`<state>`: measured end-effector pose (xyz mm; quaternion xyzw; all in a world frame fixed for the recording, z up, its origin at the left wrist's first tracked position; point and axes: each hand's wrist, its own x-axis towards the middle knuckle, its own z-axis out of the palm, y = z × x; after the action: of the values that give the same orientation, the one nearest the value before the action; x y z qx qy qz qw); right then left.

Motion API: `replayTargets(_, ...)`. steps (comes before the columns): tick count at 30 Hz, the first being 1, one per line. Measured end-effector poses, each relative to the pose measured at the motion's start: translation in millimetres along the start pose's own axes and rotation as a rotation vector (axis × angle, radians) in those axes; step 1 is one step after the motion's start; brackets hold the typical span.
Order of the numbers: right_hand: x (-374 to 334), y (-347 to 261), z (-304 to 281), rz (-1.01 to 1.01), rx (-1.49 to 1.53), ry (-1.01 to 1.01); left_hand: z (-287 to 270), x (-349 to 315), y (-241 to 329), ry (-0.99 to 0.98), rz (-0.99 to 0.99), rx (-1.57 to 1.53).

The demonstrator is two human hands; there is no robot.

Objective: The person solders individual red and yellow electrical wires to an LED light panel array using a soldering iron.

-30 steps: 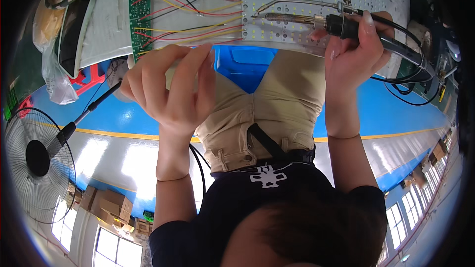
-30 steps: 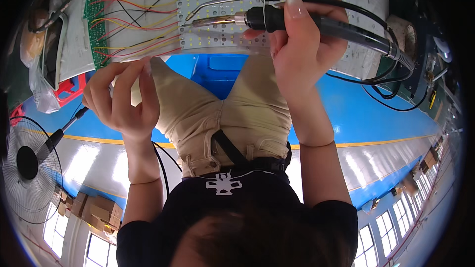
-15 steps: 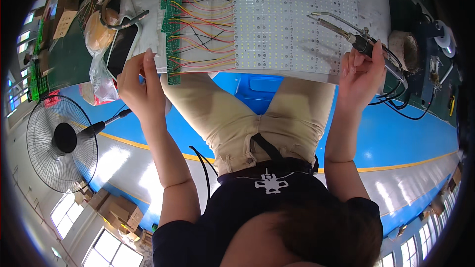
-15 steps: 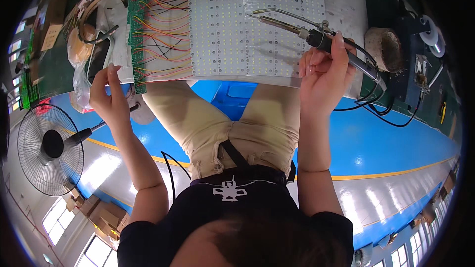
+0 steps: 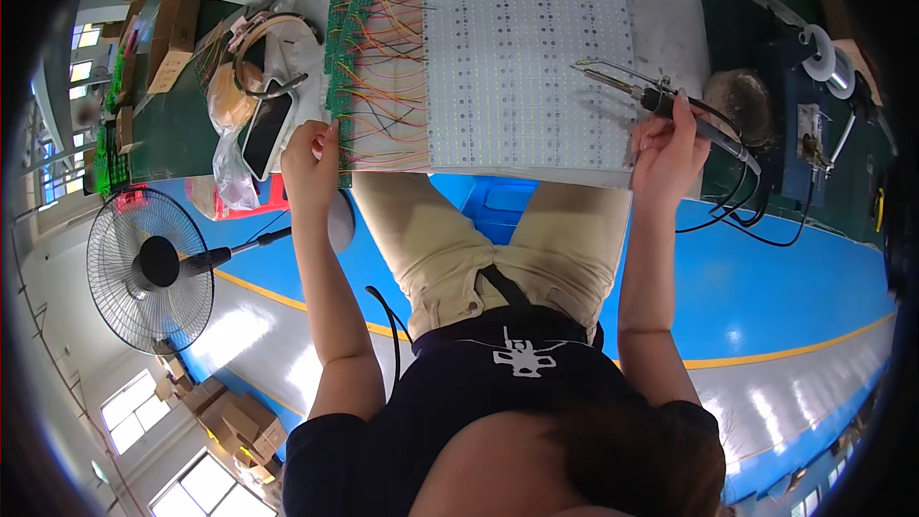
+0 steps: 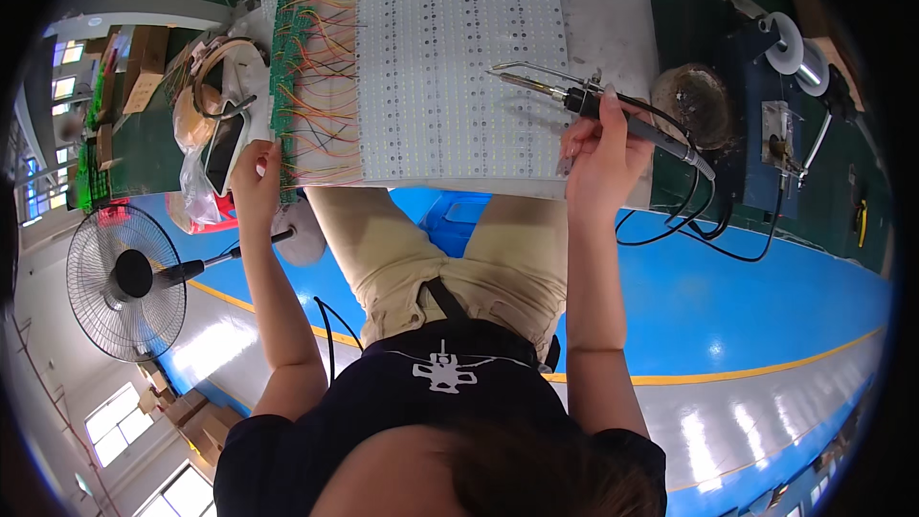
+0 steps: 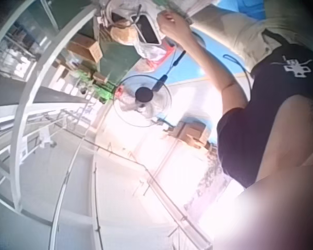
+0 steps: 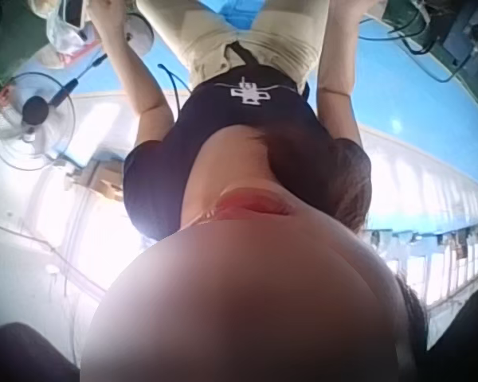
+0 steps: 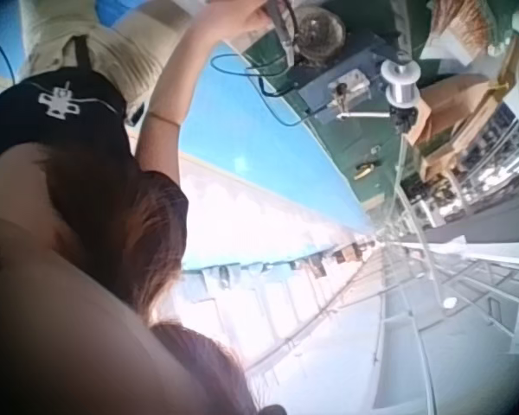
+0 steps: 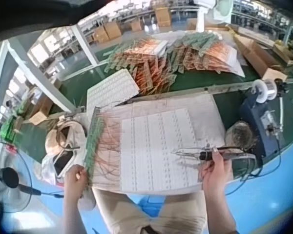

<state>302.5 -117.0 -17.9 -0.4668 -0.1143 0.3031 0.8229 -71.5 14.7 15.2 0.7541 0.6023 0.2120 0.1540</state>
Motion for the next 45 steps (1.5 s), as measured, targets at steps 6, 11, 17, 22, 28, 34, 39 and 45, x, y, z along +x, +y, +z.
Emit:
replayTargets(6, -3.6, 1.9, 14.1, 0.02, -0.077, 0.036, -0.4, 3.3, 8.9, 0.034, 0.067, -0.029)
replayTargets(11, -3.6, 10.5, 20.2, 0.027, -0.033, 0.073, -7.3, 17.2, 23.1, 0.133, 0.208, -0.057)
replayTargets(17, -6.8, 12.7, 11.4, 0.042, -0.044, 0.081, 2.0, 24.2, 17.3, 0.118, 0.274, 0.194)
replayTargets(22, -0.8, 0.8, -9.2, 0.024, -0.091, 0.022, -5.1, 35.0, 15.3, 0.158, 0.34, 0.162)
replayTargets(28, 4.1, 4.3, -10.5, -0.001, 0.017, 0.103, -21.2, 136.3, 59.4, 0.21, 0.519, 0.032)
replayTargets(34, 4.0, 6.6, -6.7, -0.024, 0.016, 0.085, 33.3, 269.0, 131.2, 0.169, 0.722, 0.096)
replayTargets(39, 1.9, 5.7, -2.1, 0.017, 0.006, 0.07, 87.8, 300.8, 150.9, -0.101, 0.744, 0.233)
replayTargets(45, -1.9, 4.7, -2.6, 0.018, 0.028, 0.013, 113.4, 305.1, 133.9, -0.191, 0.684, 0.291)
